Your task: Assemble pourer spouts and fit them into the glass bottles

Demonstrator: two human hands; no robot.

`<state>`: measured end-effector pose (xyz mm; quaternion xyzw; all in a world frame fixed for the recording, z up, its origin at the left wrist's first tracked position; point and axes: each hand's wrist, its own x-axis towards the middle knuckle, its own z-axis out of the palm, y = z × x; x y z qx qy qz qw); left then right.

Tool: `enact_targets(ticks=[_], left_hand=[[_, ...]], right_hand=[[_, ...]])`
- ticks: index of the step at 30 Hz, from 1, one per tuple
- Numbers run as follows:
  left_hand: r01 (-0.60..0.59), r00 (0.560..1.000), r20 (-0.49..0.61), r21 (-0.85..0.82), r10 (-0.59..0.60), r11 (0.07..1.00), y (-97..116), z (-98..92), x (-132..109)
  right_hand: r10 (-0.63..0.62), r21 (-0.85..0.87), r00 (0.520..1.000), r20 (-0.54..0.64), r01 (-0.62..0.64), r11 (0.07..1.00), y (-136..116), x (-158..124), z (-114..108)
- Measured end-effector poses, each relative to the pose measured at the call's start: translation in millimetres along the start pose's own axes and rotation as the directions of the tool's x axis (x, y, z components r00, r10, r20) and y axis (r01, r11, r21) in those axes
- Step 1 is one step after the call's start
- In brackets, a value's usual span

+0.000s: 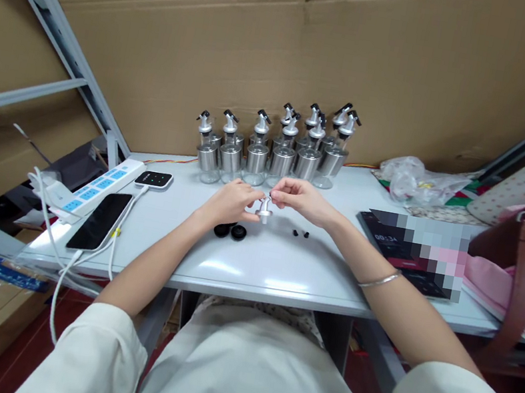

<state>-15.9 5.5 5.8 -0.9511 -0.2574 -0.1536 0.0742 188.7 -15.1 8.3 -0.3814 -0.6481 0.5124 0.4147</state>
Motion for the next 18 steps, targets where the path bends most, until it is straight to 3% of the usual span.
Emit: enact_targets(ticks=[9,18], left_hand=[[-0.005,1.0,0.025,0.012,0.004,1.0,1.5,-1.1,0.2],[-0.022,1.0,0.019,0.053,0.021,0.998,-1.0,2.4,0.2]], right_hand=[[0.021,-0.001,1.0,-0.021,-0.021,1.0,0.3,-0.5,3.0],[-0.039,-0.026,0.999,-0.024,0.039,0.999,4.8,1.8,7.7]])
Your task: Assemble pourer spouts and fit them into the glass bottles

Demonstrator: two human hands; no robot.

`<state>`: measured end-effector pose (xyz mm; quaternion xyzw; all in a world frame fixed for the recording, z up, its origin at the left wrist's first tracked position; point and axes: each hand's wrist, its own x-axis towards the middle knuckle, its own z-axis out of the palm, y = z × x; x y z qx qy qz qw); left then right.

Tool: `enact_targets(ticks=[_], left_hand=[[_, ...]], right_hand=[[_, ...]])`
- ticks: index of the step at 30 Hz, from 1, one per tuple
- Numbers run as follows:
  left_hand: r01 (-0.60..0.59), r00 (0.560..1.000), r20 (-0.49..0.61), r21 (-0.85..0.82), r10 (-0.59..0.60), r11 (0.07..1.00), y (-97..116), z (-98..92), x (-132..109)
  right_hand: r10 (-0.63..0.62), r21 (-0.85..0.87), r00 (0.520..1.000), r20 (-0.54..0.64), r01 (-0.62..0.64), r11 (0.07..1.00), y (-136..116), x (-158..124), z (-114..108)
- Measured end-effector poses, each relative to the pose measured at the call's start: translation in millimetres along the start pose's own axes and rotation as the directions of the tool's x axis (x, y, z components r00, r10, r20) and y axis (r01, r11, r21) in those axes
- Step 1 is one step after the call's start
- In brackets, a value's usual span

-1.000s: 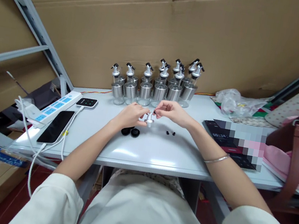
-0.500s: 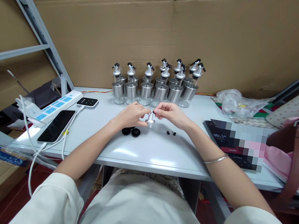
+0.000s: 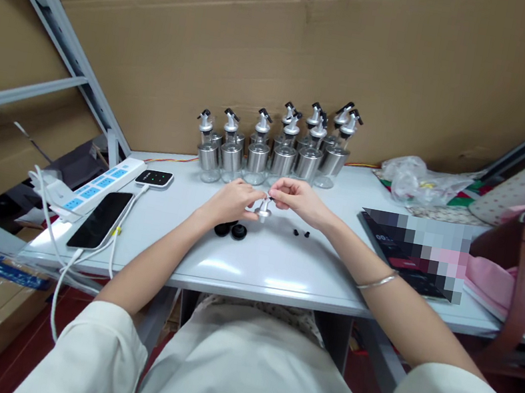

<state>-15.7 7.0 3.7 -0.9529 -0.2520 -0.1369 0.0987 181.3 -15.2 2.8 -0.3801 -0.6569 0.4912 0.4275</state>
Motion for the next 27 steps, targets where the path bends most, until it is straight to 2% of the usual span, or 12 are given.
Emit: enact_targets(ticks=[6,12,17,22,27], left_hand=[[0.007,1.0,-0.009,-0.002,-0.007,1.0,-1.8,1.5,-0.5],[0.037,0.999,-0.008,-0.05,-0.038,0.998,-1.4,-2.8,-0.6],[0.038,0.999,-0.01,-0.05,-0.039,0.998,-3.3,-1.7,-0.4],[0.057,0.998,0.004,-0.062,-0.057,0.996,-3.1,-1.0,-0.7],[0.061,0.998,-0.01,-0.093,-0.063,0.994,0.8,-4.2,-0.8]], right_hand=[[0.023,0.067,1.0,-0.013,-0.022,0.998,2.6,0.7,1.4],[0.154,0.288,0.987,0.041,-0.159,0.944,1.4,-0.8,0.2],[0.224,0.348,0.97,0.095,-0.243,0.906,-4.1,-3.3,-1.5],[0.245,0.341,0.966,0.088,-0.26,0.903,-4.3,-3.1,-2.0],[0.228,0.404,0.971,0.073,-0.237,0.883,-4.6,-3.4,-0.8]])
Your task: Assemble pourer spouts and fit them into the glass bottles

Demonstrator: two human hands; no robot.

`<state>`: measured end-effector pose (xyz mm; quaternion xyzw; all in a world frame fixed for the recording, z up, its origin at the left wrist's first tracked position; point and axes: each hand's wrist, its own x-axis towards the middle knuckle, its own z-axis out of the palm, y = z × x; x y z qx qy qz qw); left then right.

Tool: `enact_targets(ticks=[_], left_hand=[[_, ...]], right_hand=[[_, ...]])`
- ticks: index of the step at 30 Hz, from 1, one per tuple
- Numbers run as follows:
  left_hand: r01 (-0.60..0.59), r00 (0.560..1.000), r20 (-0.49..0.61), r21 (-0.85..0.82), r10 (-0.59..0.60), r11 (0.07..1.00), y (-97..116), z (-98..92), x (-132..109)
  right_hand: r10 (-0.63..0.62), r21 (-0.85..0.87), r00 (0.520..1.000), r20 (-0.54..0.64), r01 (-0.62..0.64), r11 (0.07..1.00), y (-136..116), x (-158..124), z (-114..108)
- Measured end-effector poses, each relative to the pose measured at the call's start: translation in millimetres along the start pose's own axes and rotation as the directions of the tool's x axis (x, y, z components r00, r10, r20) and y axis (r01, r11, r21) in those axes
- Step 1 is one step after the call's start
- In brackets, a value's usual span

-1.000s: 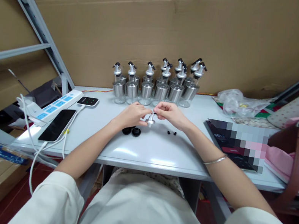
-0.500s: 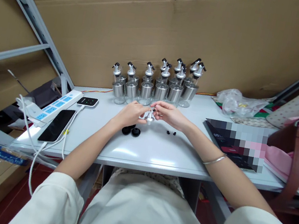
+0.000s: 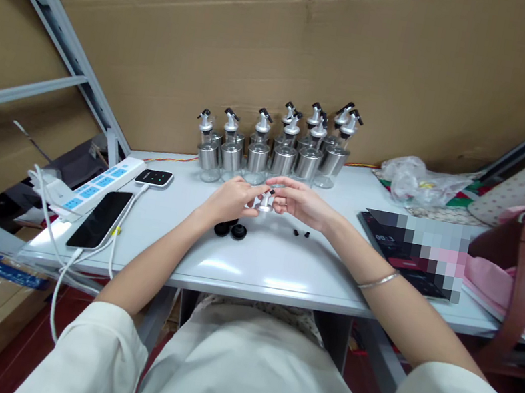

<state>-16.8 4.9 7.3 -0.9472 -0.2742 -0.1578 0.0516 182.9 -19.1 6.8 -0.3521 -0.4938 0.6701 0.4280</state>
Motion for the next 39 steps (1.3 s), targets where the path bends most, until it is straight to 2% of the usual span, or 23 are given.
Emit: enact_targets(ticks=[5,14,25,34,39], left_hand=[[-0.01,1.0,-0.022,-0.006,0.01,1.0,1.8,-0.1,0.1],[-0.059,0.994,-0.09,-0.024,0.057,0.998,-0.7,3.5,-1.5],[-0.053,0.996,-0.076,-0.027,0.05,0.998,-0.7,2.9,-1.4],[-0.043,0.997,-0.072,-0.016,0.042,0.999,-0.8,1.4,-1.4],[-0.039,0.996,-0.08,-0.03,0.036,0.999,-0.1,1.6,-0.8]], right_hand=[[0.008,0.061,1.0,0.02,-0.009,0.998,0.2,-0.5,0.8],[-0.016,0.062,0.998,0.053,0.013,0.998,0.4,-2.0,0.6],[-0.057,0.043,0.997,0.047,0.055,0.998,1.1,-3.0,2.2],[-0.113,0.09,0.992,0.055,0.107,0.99,4.7,-0.4,2.0],[-0.093,0.095,0.993,0.067,0.087,0.992,6.5,0.1,3.2]])
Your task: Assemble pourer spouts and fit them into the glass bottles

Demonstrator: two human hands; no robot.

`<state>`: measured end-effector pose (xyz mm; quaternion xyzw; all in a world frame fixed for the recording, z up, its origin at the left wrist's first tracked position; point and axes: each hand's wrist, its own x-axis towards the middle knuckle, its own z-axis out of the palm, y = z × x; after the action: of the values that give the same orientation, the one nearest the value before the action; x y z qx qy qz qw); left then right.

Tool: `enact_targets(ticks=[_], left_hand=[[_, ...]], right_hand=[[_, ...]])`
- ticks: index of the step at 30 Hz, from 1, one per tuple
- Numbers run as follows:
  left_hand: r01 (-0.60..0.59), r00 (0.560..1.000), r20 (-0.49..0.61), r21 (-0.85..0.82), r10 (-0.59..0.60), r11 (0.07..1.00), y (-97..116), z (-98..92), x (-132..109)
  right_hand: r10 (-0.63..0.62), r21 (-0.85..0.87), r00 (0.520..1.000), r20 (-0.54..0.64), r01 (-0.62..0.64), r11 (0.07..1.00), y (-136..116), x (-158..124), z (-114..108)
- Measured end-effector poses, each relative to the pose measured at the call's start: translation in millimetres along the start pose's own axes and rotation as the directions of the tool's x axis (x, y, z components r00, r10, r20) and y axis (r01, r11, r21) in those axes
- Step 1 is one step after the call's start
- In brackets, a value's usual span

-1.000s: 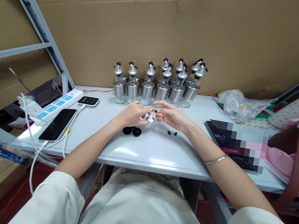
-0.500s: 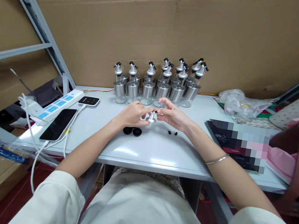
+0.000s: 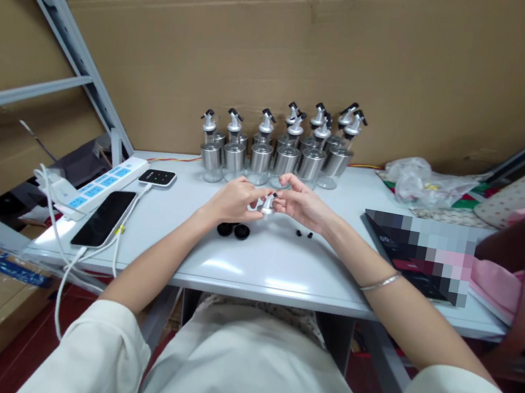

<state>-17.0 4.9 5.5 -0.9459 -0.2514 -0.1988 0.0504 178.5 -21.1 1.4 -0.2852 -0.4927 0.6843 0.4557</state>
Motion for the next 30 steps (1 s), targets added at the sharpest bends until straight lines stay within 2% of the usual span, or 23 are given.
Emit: enact_targets(ticks=[10,17,19,21,24,26,30], left_hand=[[-0.002,1.0,0.025,0.009,0.002,1.0,1,-1.1,1],[0.025,0.999,0.041,-0.047,-0.023,0.999,5,-5.3,1],[0.052,0.998,0.025,-0.108,-0.05,0.993,0,-12.6,-2],[0.124,0.991,-0.027,-0.174,-0.13,0.977,-11,-21.9,-6],[0.224,0.962,-0.127,-0.137,-0.241,0.965,-32,-33.2,-14],[0.257,0.958,-0.103,-0.106,-0.268,0.96,-42,-35.6,-17],[0.27,0.963,0.056,-0.098,-0.265,0.958,-46,-31.0,-18]], right_hand=[[0.017,0.012,0.998,0.06,-0.018,1.0,1,-1,-1],[0.015,0.031,0.999,0.032,-0.016,0.999,-3,-2,1],[0.018,0.056,1.0,0.011,-0.019,0.998,-5,-1,1],[0.015,0.086,1.0,-0.018,-0.014,0.996,-8,0,1],[0.006,0.12,0.998,-0.066,0.002,0.993,-10,1,-2],[0.014,0.138,0.995,-0.096,-0.001,0.99,-11,2,-5],[0.023,0.157,0.994,-0.103,-0.007,0.988,-10,2,-8]])
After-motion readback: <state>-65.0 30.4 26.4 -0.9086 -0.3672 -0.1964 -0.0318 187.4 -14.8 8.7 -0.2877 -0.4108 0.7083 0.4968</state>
